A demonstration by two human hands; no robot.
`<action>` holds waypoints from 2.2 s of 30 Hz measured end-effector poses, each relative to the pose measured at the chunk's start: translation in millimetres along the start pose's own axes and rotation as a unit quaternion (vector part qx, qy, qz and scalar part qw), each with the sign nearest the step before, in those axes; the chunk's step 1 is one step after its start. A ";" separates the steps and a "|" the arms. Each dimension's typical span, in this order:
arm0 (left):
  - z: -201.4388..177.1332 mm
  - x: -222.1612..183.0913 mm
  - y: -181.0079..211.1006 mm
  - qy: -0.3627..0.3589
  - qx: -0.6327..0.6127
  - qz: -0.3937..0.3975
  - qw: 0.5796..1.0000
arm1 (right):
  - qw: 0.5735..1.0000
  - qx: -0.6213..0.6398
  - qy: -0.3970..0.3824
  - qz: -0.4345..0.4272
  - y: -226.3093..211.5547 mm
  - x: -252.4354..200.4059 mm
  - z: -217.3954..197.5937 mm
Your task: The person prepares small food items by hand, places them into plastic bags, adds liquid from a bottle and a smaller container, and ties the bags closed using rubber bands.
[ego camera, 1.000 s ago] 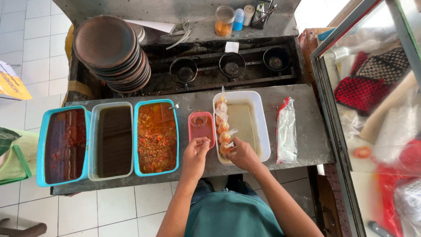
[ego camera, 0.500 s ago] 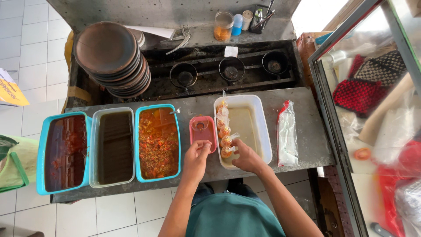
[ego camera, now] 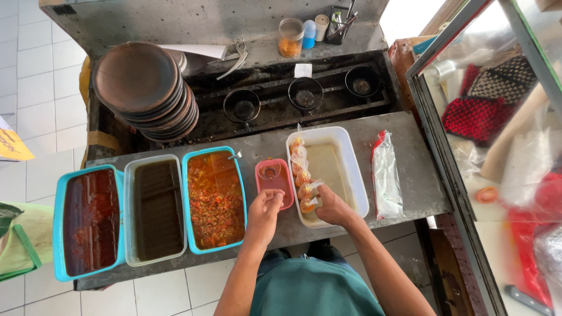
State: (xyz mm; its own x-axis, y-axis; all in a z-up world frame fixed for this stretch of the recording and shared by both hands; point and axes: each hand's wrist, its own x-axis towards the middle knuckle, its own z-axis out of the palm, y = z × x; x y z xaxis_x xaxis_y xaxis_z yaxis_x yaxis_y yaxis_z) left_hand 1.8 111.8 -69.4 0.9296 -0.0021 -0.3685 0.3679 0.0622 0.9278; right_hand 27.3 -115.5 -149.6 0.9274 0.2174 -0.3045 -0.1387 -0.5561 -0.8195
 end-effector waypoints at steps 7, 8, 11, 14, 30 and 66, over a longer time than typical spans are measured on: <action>-9.4 4.9 0.4 -0.013 -0.011 0.002 1.000 | 1.000 -0.003 0.021 -0.014 -9.0 0.1 4.7; -10.6 4.9 0.0 -0.015 -0.008 0.000 1.000 | 1.000 0.003 0.021 -0.002 -9.7 -0.9 2.9; -8.8 7.2 -0.7 -0.038 0.000 0.014 0.999 | 0.999 0.009 0.042 0.020 -9.5 -8.1 -2.0; -2.9 9.9 1.3 -0.066 0.001 0.027 0.997 | 0.996 0.014 0.086 0.014 -10.4 -20.4 -6.1; 133.6 -41.5 57.4 -0.304 0.257 0.134 0.907 | 0.875 0.107 0.431 0.194 26.9 -156.0 -72.4; 292.4 3.6 -116.9 -0.085 0.489 0.310 0.811 | 0.980 0.062 0.170 0.083 125.9 -141.1 -138.9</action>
State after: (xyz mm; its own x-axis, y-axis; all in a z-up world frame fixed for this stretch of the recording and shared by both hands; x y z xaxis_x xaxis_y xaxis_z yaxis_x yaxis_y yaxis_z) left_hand -31.8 -187.3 -162.1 0.9012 -0.4155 0.1231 -0.4080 -0.7176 0.5645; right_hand -72.8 -327.7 -142.4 0.9478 -0.1596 -0.2759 -0.3187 -0.4542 -0.8320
